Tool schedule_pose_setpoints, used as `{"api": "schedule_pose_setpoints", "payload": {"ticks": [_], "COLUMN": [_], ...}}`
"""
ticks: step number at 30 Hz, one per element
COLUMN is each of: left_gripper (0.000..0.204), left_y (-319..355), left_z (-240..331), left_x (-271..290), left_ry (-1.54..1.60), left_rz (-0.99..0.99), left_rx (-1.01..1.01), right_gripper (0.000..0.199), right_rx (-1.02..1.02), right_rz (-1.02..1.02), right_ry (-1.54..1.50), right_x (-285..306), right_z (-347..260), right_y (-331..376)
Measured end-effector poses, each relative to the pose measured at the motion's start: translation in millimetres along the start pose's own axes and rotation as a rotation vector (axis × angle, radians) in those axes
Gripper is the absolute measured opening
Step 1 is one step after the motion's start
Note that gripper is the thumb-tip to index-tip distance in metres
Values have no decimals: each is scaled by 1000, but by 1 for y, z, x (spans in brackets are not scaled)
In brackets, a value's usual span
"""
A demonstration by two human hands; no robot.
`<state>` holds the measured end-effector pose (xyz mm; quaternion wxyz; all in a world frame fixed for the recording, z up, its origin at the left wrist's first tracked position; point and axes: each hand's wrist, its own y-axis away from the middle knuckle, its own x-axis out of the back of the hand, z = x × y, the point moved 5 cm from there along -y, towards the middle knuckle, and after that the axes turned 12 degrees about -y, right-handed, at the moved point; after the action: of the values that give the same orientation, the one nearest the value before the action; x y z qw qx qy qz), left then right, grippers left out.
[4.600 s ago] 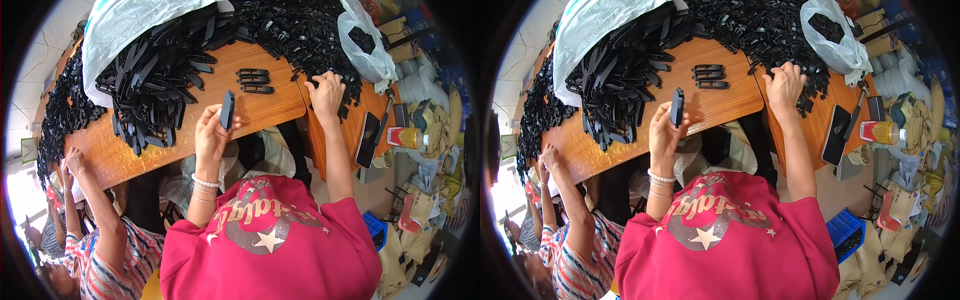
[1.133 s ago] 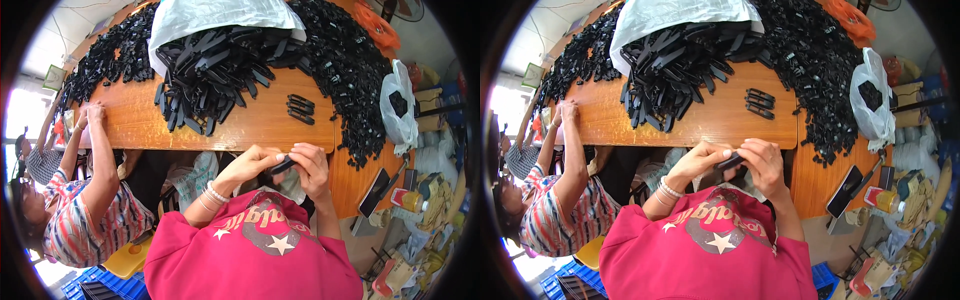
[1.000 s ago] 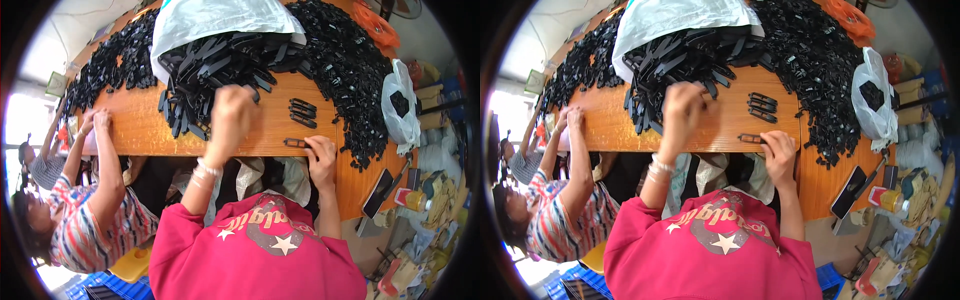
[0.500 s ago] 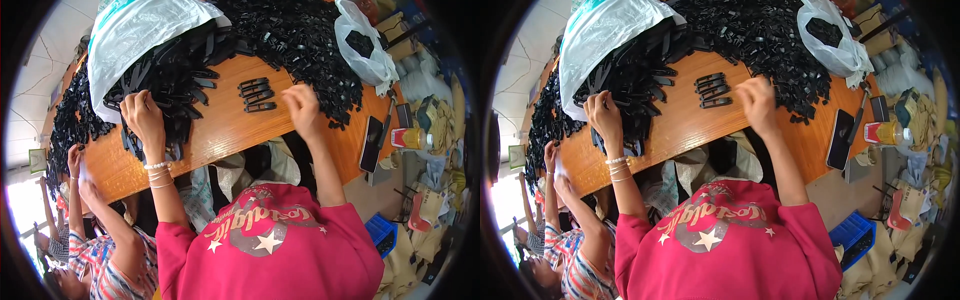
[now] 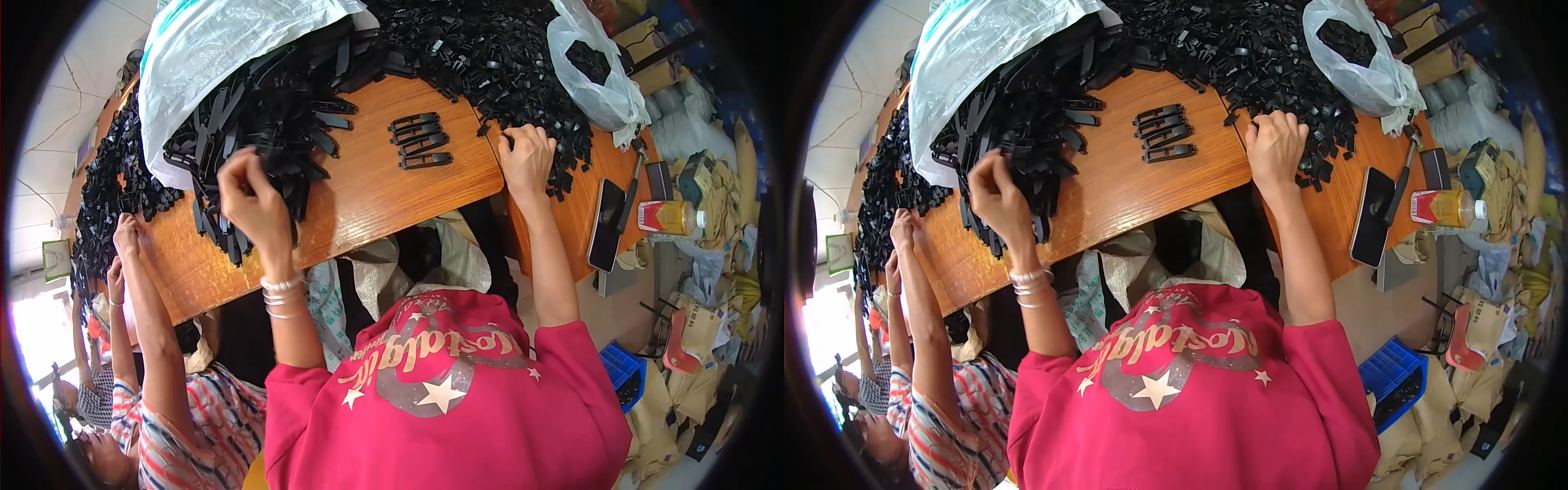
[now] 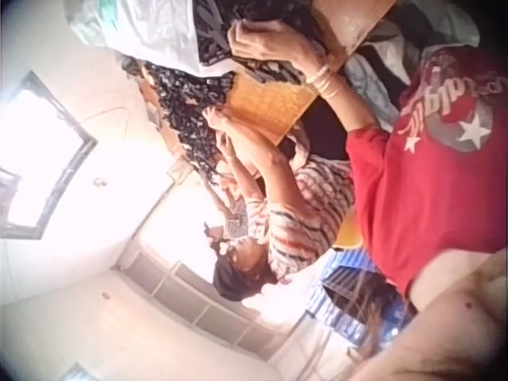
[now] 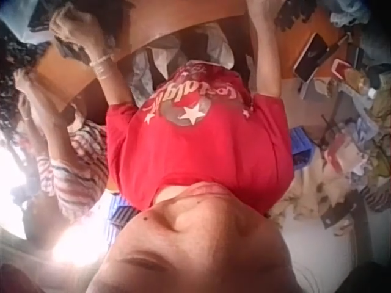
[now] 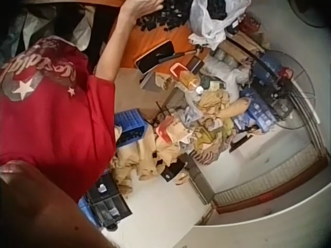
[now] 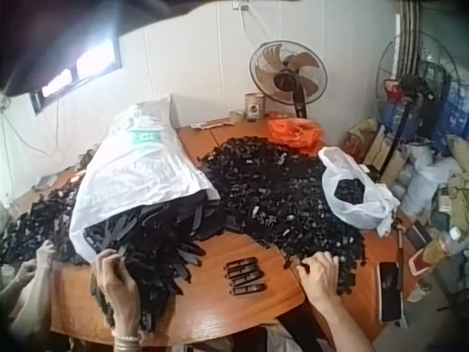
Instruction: Inspecting and assembling small black plastic clips or components at a workbench.
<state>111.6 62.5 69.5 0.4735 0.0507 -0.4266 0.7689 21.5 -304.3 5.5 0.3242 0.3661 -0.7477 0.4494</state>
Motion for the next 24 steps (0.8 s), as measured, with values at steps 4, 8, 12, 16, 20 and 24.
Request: {"api": "schedule_pose_setpoints", "payload": {"ticks": [4,8,12,16,20,24], "left_gripper": [14,37,42,36,36,40], "left_y": [72,122,139,149,155,154], "left_z": [7,25,56,83,92,105], "left_x": [-34,-55,-54,-46,-38,-25], "left_ry": [979,1250,1227,1583,1603,1354], "left_rz": [-484,-649,-861,-902,-877,-848], "left_rx": [709,1053,976,1100,1087,961], "right_gripper": [19,27,22,13,15,19], "right_rx": [39,-3,-208,-242,126,275], "right_rz": [81,212,109,-167,-1,85], "right_ry": [20,-334,-1037,-1364,-949,-752], "right_x": [3,24,28,33,54,58], "right_z": [-2,-12,-43,-101,-129,-139], "right_y": [-3,-3,18,44,51,59]}}
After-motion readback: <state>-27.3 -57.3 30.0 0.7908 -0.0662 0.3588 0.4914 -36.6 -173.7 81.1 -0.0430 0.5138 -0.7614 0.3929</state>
